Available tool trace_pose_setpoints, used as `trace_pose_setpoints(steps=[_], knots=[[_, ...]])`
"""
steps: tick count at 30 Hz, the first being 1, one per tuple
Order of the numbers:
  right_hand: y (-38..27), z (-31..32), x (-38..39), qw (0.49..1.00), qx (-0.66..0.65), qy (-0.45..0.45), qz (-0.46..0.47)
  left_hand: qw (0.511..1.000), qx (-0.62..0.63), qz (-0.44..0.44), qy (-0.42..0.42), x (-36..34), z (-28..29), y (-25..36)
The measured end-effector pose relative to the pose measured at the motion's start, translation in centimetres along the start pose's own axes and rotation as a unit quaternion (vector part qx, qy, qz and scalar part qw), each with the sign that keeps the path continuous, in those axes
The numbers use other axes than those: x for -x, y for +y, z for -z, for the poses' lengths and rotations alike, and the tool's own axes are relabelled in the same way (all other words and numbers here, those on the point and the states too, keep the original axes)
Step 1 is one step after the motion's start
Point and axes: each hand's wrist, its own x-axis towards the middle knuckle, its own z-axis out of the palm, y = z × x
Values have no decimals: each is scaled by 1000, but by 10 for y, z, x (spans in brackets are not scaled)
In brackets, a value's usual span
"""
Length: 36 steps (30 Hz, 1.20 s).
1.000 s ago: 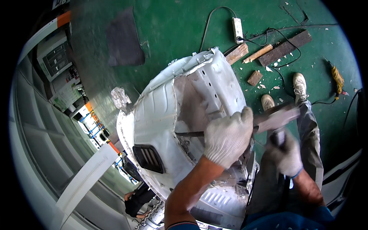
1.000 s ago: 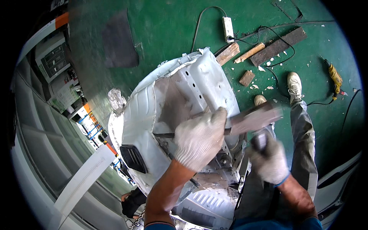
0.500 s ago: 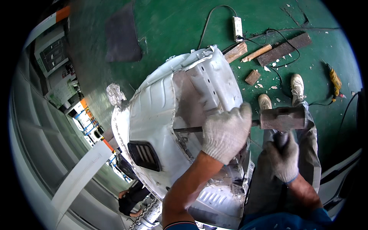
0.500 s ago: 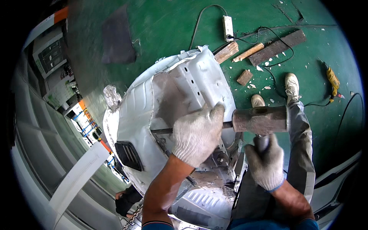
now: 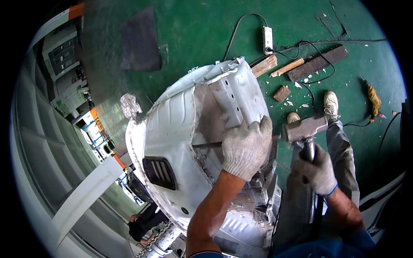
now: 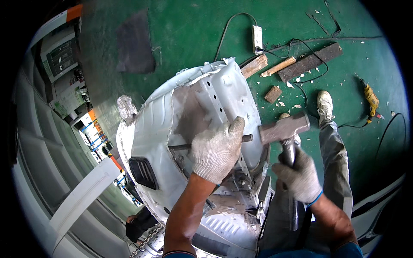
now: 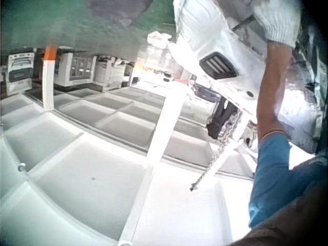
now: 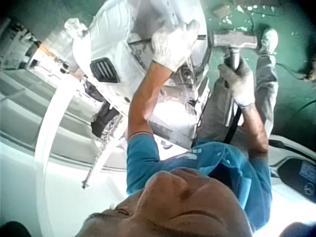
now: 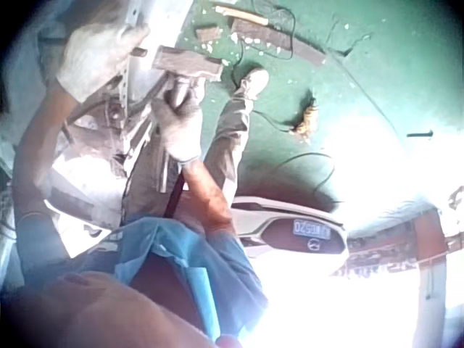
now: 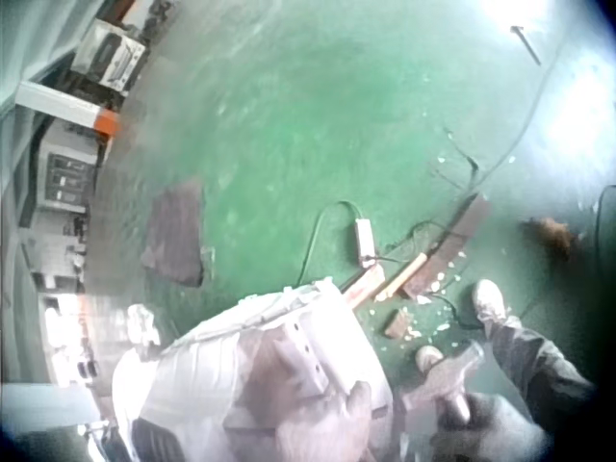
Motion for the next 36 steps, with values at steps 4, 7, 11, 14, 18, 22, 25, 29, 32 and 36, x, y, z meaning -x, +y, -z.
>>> trace_pose_setpoints(steps=[4, 7, 11, 14, 18, 22, 25, 29, 32, 36], knots=[[-4, 38, -5, 994, 28, 83, -59, 998, -1, 34, 47, 8, -1, 30], [15, 77, -20, 988, 49, 140, -37, 963, 234, -21, 132, 6, -30, 79], [47, 113, -65, 991, 1, 129, -47, 891, 444, 48, 78, -13, -78, 133], [64, 125, -113, 993, 6, 113, -43, 847, 501, 102, 148, -32, -135, 150], [92, 150, -181, 988, 131, 40, -76, 828, 512, 129, 188, -63, -213, 140], [76, 138, -224, 971, 219, -58, -72, 861, 442, 112, 226, -77, -260, 131], [89, 130, -266, 954, 262, -134, -59, 858, 442, 156, 209, -65, -270, 135], [80, 136, -302, 940, 320, -120, 12, 861, 429, 173, 213, -40, -248, 140], [87, 135, -318, 943, 283, -170, -36, 859, 380, 204, 274, -17, -259, 158], [89, 134, -321, 945, 252, -203, -53, 846, 425, 251, 204, -4, -237, 182]])
